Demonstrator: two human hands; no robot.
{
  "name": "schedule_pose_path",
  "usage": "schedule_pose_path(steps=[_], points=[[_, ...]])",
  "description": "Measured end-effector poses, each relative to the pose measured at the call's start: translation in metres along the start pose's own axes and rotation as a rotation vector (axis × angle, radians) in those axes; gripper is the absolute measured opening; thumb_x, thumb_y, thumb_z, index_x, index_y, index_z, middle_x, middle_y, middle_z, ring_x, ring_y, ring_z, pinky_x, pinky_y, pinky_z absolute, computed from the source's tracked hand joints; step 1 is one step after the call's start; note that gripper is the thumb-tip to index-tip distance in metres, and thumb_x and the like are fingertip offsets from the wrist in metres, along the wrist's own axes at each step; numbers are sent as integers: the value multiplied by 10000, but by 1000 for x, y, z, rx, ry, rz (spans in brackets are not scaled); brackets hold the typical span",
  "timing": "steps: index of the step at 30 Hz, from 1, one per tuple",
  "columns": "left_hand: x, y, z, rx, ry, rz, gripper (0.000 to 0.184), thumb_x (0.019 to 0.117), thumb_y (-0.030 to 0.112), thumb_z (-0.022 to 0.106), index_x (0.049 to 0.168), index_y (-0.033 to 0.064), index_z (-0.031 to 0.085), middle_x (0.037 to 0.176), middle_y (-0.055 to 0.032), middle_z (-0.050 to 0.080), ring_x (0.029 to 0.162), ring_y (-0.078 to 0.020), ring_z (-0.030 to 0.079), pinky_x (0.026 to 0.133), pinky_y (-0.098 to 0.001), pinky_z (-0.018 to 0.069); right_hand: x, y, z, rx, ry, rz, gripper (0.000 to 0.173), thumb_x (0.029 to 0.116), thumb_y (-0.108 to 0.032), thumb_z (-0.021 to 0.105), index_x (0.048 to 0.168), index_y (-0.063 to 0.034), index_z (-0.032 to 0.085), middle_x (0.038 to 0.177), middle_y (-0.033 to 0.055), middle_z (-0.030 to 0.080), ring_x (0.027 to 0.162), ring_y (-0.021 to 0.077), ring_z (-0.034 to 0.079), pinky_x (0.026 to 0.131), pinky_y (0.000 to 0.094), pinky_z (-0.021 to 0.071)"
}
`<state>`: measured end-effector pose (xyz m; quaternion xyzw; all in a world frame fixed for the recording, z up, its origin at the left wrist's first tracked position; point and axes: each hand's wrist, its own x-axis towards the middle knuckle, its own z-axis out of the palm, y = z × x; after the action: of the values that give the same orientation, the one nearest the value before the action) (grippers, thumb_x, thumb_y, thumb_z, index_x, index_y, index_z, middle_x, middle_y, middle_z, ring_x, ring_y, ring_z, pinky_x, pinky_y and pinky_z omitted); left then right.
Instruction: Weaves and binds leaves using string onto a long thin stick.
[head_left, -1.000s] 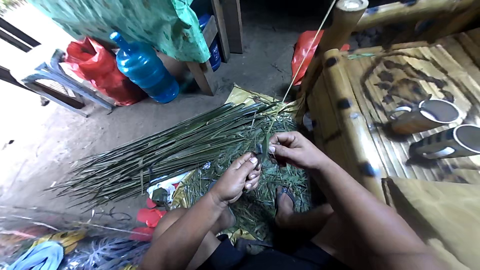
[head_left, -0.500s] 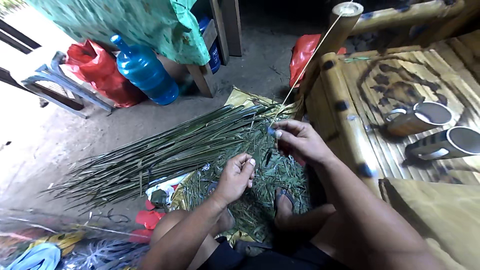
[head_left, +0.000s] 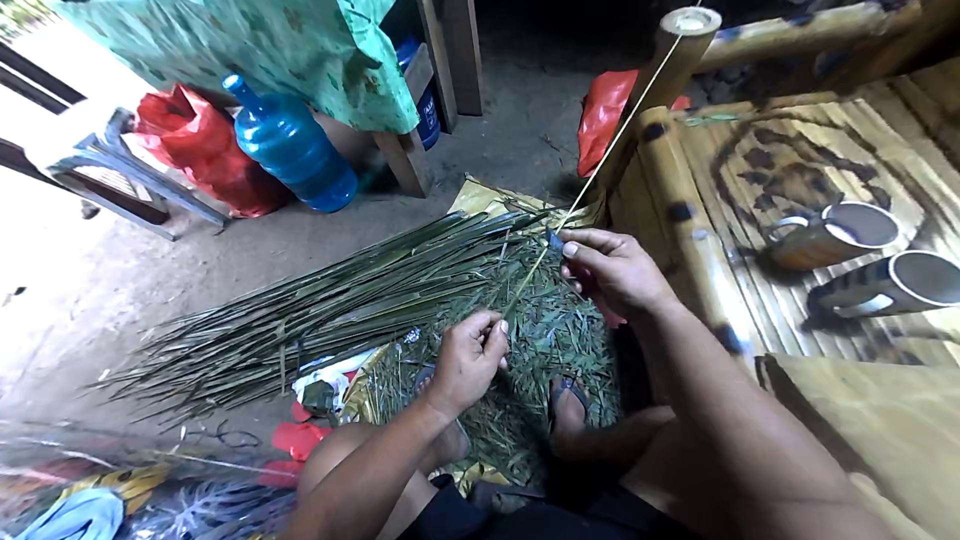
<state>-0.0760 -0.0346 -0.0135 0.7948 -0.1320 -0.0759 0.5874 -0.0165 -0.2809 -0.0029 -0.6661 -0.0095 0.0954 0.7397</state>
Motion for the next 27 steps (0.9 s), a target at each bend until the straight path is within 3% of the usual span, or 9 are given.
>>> schedule_pose_path(steps=[6,11,16,21,24,27], points=[[-2,-3,2,48,55,54,175,1029,75,537,1021,-28,678,772,-16,685,642,-70,683,624,-242,619,-21,7,37,23,-239,103,235,1033,-138,567,1192,-19,692,785,49,678,601,94,623,558,237,550],[-14,-3,2,139,58,107,204,1030,108,545,1042,-30,694,778,-27,687,656,-67,677,644,-245,614,-15,-8,15,51,-30,67,270,1065,-156,537,1292,-58,646,779,33,659,538,72,573,490,218,520],[-26,6,2,119,93,146,200,1035,88,531,1055,-43,680,790,-33,694,672,-84,697,663,-267,631,-40,-8,43,53,-212,91,253,1047,-127,540,1239,-14,661,760,49,664,586,95,613,551,239,542],[-62,16,0,135,148,122,208,1033,90,535,1082,-42,688,808,-34,701,687,-85,700,666,-265,630,-46,-22,36,90,-20,-26,289,1065,-162,532,1315,-55,628,803,24,659,576,77,589,526,231,534],[-92,25,3,-50,72,-45,226,1064,93,447,1104,-28,633,755,2,647,644,-84,668,644,-270,614,-72,-15,52,86,-129,7,285,1058,-154,530,1298,-27,618,793,50,670,590,106,620,542,259,553],[-119,29,6,-496,14,-231,271,1090,152,292,1043,52,540,687,36,514,526,-66,520,525,-225,510,-108,16,79,113,-361,64,284,1041,-163,556,1261,-11,652,812,33,688,626,94,633,579,247,557]])
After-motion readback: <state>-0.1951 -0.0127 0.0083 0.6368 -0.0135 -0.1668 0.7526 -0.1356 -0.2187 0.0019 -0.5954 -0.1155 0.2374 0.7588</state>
